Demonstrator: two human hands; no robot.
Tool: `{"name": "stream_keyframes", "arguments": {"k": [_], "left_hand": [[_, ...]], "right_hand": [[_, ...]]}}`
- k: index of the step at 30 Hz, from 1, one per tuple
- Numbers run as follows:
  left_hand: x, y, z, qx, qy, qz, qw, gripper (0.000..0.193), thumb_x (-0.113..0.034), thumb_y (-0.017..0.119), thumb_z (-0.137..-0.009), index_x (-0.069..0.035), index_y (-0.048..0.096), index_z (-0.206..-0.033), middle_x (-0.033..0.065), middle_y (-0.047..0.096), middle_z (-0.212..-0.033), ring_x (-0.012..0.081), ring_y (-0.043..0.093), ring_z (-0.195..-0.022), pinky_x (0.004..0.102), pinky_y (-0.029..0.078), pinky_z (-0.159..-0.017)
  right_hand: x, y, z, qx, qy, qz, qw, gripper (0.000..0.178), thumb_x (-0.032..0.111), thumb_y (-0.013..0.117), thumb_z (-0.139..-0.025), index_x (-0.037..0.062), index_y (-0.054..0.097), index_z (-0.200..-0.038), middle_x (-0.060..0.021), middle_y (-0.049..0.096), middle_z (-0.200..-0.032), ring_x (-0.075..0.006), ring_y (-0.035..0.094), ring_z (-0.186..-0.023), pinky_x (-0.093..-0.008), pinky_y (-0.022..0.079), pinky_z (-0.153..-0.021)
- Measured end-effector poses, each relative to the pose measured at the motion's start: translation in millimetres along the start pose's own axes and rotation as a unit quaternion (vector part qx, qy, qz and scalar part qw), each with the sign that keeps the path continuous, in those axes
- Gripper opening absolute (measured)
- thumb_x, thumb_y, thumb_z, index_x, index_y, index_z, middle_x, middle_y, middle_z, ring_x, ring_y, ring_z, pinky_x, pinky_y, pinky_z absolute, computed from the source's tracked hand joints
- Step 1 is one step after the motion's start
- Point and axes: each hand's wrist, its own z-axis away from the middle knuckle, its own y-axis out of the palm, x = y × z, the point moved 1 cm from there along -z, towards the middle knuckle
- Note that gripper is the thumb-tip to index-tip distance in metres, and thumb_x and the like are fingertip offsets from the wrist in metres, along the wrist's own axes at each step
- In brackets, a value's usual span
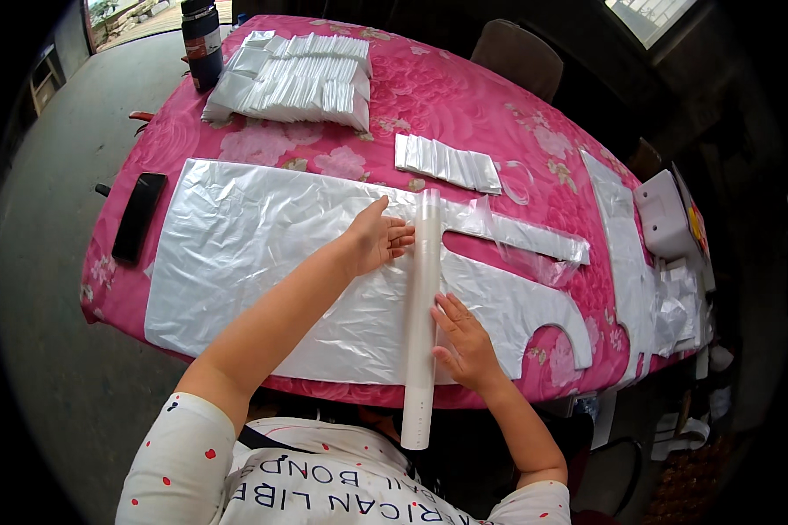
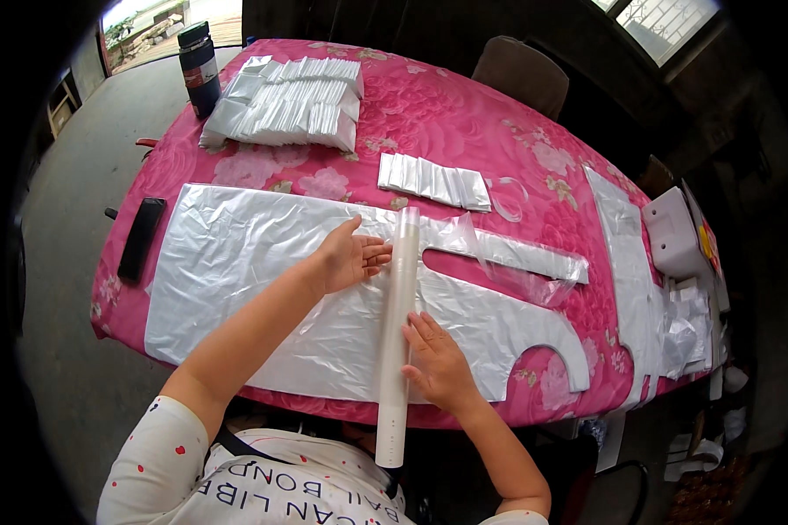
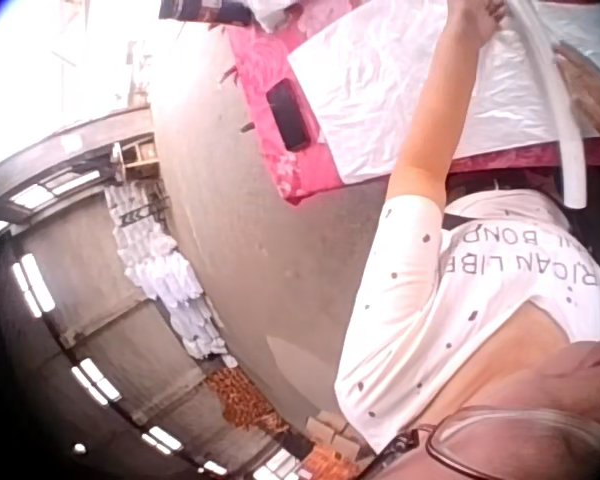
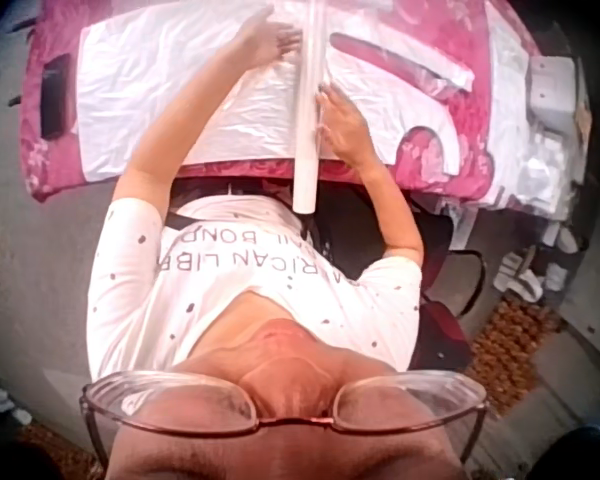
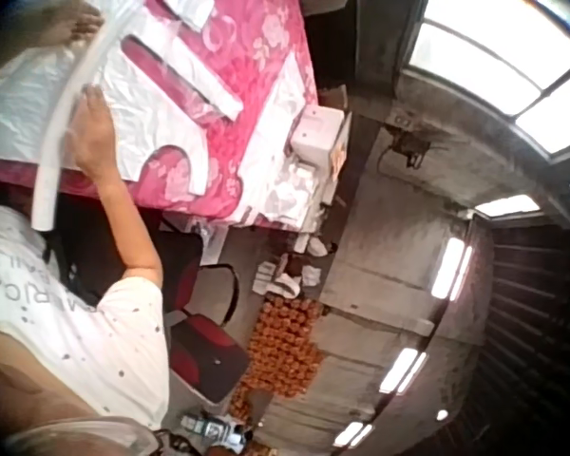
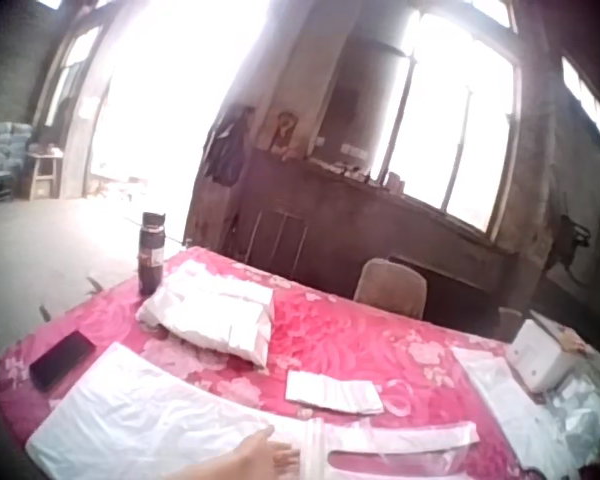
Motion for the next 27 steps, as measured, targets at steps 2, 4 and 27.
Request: {"name": "stream_keyframes", "arguments": {"k": [2,4,27], "left_hand": [[-5.0,-2.1,8.1,-0.041,0.028,-0.03,0.998,0.06,-0.043,0.03,-0.095,0.006,0.034,-0.13,0.0127,0.053,-0.117,0.0191,0.053,-0.099,0.0319,0.043,-0.084],[-6.1,-7.4,20.7,-0.079,0.101,-0.077,0.989,0.053,-0.039,0.033,-0.095,0.003,0.04,-0.126,0.0121,0.055,-0.115,0.019,0.055,-0.098,0.0318,0.044,-0.084],[69.4,-180.7,348.0,-0.282,0.249,-0.264,0.888,0.031,-0.016,0.04,-0.094,0.0,0.049,-0.119,0.0079,0.056,-0.113,0.0129,0.054,-0.094,0.0274,0.042,-0.083]], "right_hand": [[-1.8,4.1,-5.8,0.027,-0.03,0.015,0.999,0.052,0.04,0.047,-0.089,0.0047,0.049,-0.126,-0.014,0.039,-0.138,-0.0322,0.031,-0.131,-0.042,0.026,-0.106],[2.0,12.9,-13.4,0.048,-0.039,0.035,0.997,0.054,0.044,0.042,-0.089,0.0066,0.048,-0.127,-0.0127,0.036,-0.141,-0.0321,0.027,-0.133,-0.0435,0.02,-0.108],[148.8,168.1,-217.3,0.131,-0.337,-0.012,0.932,0.05,0.04,0.047,-0.087,0.011,0.048,-0.128,-0.0095,0.04,-0.137,-0.0278,0.029,-0.132,-0.0444,0.015,-0.109]]}}
